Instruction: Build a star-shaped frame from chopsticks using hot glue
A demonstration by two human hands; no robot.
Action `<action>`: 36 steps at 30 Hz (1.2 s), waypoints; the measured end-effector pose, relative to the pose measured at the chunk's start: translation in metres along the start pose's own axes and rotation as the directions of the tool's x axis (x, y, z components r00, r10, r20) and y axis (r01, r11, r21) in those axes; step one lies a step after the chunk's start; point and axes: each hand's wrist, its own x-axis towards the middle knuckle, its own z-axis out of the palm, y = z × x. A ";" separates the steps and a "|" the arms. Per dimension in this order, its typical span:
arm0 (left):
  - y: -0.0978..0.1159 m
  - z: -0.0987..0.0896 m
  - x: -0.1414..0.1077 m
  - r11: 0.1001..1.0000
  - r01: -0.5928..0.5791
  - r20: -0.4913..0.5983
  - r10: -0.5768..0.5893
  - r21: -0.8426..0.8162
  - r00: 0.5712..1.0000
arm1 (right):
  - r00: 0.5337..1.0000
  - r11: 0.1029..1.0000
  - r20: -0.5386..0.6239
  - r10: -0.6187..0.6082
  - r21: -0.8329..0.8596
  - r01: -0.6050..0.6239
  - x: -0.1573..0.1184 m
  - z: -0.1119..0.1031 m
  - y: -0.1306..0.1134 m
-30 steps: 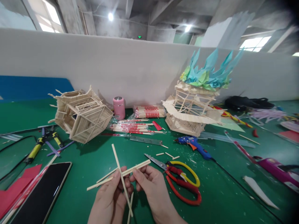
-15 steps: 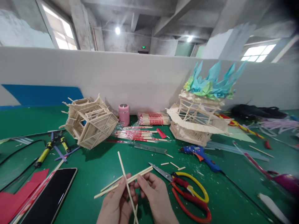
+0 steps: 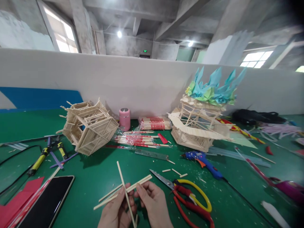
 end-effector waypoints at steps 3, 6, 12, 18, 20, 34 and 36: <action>0.000 0.001 0.000 1.000 -0.003 -0.021 0.003 0.013 1.000 | 1.000 1.000 -0.004 -0.011 -0.013 0.011 0.002 -0.001 0.003; 0.000 0.000 0.002 0.999 -0.003 -0.043 0.005 0.033 0.999 | 1.000 1.000 0.012 0.004 -0.017 -0.003 0.003 -0.002 0.005; -0.002 -0.002 0.004 0.999 0.006 -0.038 -0.005 0.034 0.999 | 1.000 1.000 0.023 0.001 -0.017 -0.001 0.003 -0.004 0.006; -0.003 -0.005 0.001 0.999 0.006 0.002 -0.006 0.033 1.000 | 1.000 1.000 -0.004 0.006 -0.014 -0.006 0.003 -0.004 0.012; -0.003 -0.008 0.003 0.999 0.020 0.031 -0.021 0.026 0.999 | 1.000 1.000 -0.018 0.004 -0.008 -0.004 0.004 -0.003 0.016; -0.006 -0.011 0.006 0.999 0.045 0.053 -0.046 0.018 0.998 | 0.999 1.000 -0.036 -0.008 -0.007 0.008 0.001 -0.001 0.013; -0.006 -0.010 0.006 0.999 0.044 0.039 -0.045 0.017 0.998 | 0.999 1.000 -0.032 -0.007 -0.008 0.006 0.000 -0.001 0.011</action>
